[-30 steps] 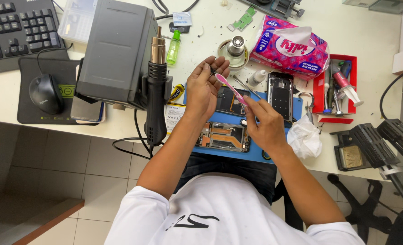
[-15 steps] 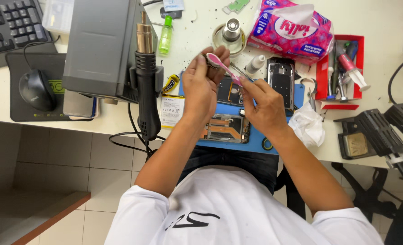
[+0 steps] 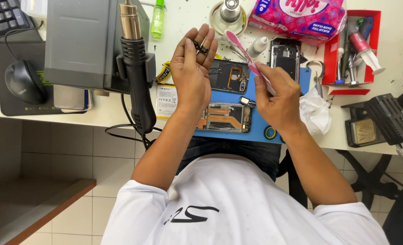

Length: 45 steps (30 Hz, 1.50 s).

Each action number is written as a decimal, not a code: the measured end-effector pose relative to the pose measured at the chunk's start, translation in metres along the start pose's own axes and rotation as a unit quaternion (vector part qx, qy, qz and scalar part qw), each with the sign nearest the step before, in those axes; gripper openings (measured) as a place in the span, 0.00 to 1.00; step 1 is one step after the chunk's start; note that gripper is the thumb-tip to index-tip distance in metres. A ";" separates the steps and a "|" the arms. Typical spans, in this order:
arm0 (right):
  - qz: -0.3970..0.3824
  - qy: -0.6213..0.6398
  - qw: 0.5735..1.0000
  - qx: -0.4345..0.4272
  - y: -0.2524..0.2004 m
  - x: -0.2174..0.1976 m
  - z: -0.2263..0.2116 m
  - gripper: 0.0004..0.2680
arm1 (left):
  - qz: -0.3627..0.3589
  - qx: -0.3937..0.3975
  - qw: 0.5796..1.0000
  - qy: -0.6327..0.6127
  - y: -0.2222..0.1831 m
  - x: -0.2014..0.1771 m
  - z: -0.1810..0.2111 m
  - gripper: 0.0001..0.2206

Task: The person disassembles a smartphone, removes the battery and internal components, and cleans the motherboard with a toothbrush. The person then reassembles the phone by reconnecting cables and placing components back into the chassis.

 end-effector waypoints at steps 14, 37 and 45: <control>-0.057 -0.022 0.998 -0.011 0.014 0.048 -0.006 0.12 | -0.018 -0.006 1.000 -0.016 0.003 0.003 -0.003 0.15; 0.005 0.126 0.986 0.113 0.031 0.035 -0.025 0.03 | -0.065 -0.014 0.951 0.303 -0.048 0.017 0.004 0.16; 0.064 0.121 0.990 0.043 0.032 0.042 -0.011 0.02 | -0.137 0.042 0.911 0.388 -0.054 0.010 0.000 0.16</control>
Point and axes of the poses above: each hand's wrist, its own y-axis towards the middle knuckle, its own x-axis out of the palm, z = x × y, the point moved 6 cm from there along y, towards the middle knuckle, and after that the axes turned 12 degrees about -z, right-handed, at the moved point
